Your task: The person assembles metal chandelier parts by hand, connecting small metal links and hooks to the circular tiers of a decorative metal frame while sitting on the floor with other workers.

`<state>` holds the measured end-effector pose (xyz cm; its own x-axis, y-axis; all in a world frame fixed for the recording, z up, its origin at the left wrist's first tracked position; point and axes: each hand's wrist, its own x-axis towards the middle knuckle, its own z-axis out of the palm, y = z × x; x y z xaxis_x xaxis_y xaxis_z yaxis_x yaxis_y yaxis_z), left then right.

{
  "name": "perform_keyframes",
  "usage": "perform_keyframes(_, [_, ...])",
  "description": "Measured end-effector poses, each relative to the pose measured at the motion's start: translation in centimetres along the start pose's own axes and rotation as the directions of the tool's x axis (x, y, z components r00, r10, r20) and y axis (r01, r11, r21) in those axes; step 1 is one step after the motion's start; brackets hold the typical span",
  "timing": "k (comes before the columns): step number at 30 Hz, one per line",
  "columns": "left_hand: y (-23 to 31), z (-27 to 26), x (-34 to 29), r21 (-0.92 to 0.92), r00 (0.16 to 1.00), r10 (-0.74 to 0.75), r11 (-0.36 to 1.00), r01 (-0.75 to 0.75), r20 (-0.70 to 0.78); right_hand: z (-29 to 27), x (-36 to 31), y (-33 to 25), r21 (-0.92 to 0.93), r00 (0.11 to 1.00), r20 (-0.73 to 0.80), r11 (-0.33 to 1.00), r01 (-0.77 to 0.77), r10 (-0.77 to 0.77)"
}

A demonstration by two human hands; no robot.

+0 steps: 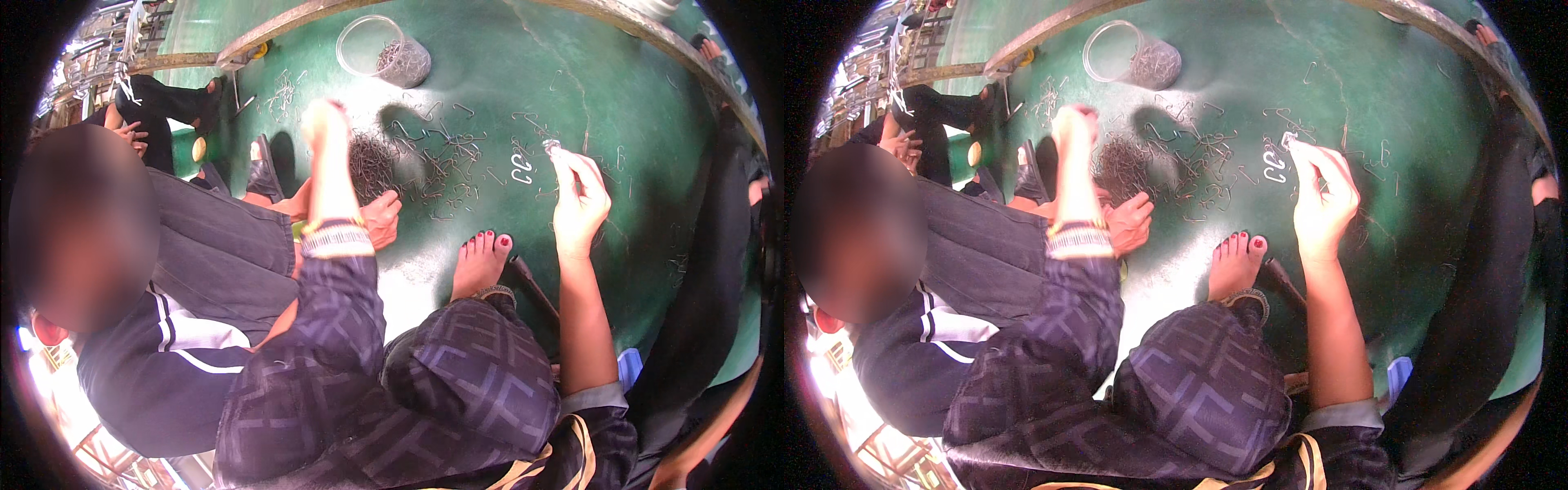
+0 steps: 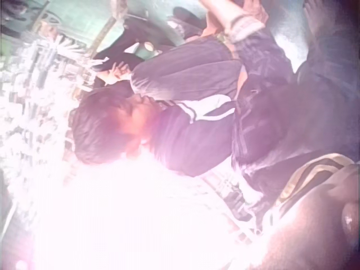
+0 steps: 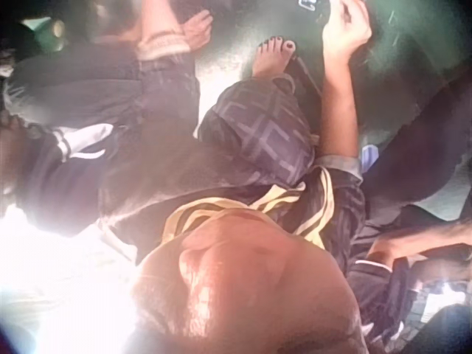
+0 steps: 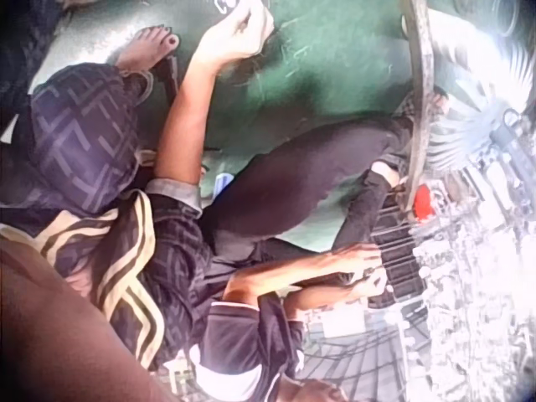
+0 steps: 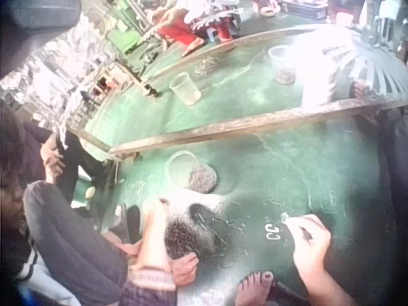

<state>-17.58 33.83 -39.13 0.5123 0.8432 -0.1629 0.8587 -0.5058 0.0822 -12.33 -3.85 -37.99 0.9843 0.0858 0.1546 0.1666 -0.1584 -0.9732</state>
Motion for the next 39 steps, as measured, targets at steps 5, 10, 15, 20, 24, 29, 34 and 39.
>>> perform_keyframes(5, [-6.6, 4.5, 3.0, 0.336, 0.999, -0.037, 0.941, 0.042, -0.021, -1.0, 0.3, -0.1, -0.052, 0.999, -0.017, 0.998, 0.036, -0.037])
perform_keyframes(10, [-5.4, 3.3, -1.7, 0.323, 0.995, -0.047, 0.946, 0.016, 0.086, -1.1, 0.3, 0.4, -0.048, 1.0, -0.029, 0.999, 0.009, -0.011])
perform_keyframes(15, [-7.5, 5.9, -0.7, 0.469, 0.97, 0.24, 0.853, -0.228, 0.034, -0.7, 0.4, 0.6, -0.054, 0.999, -0.038, 0.998, 0.024, -0.026])
perform_keyframes(20, [-5.0, 3.4, -1.9, 0.451, 0.981, 0.158, 0.872, -0.192, 0.113, -0.7, 0.2, 0.6, -0.08, 1.0, 0.005, 0.997, 0.017, -0.017])
perform_keyframes(24, [-2.0, 2.5, -2.1, 0.077, 0.976, 0.215, 0.974, -0.212, -0.043, -0.5, 0.2, 0.7, -0.035, 0.999, -0.02, 0.999, 0.036, -0.037])
perform_keyframes(29, [8.8, 0.4, -8.0, -0.816, 0.812, 0.58, 0.501, -0.287, 0.071, 0.0, 0.2, -0.2, -0.032, 1.0, 0.0, 0.999, -0.02, 0.02])
perform_keyframes(34, [13.0, -1.2, -15.1, -0.986, 0.64, 0.76, 0.165, -0.022, 0.113, 0.1, 0.7, -0.7, -0.036, 1.0, -0.021, 0.999, 0.005, -0.005])
perform_keyframes(39, [14.2, -1.5, -17.0, -0.997, 0.607, 0.795, 0.055, -0.055, 0.01, 0.1, 0.5, -0.8, -0.054, 0.999, -0.024, 0.998, 0.034, -0.036])
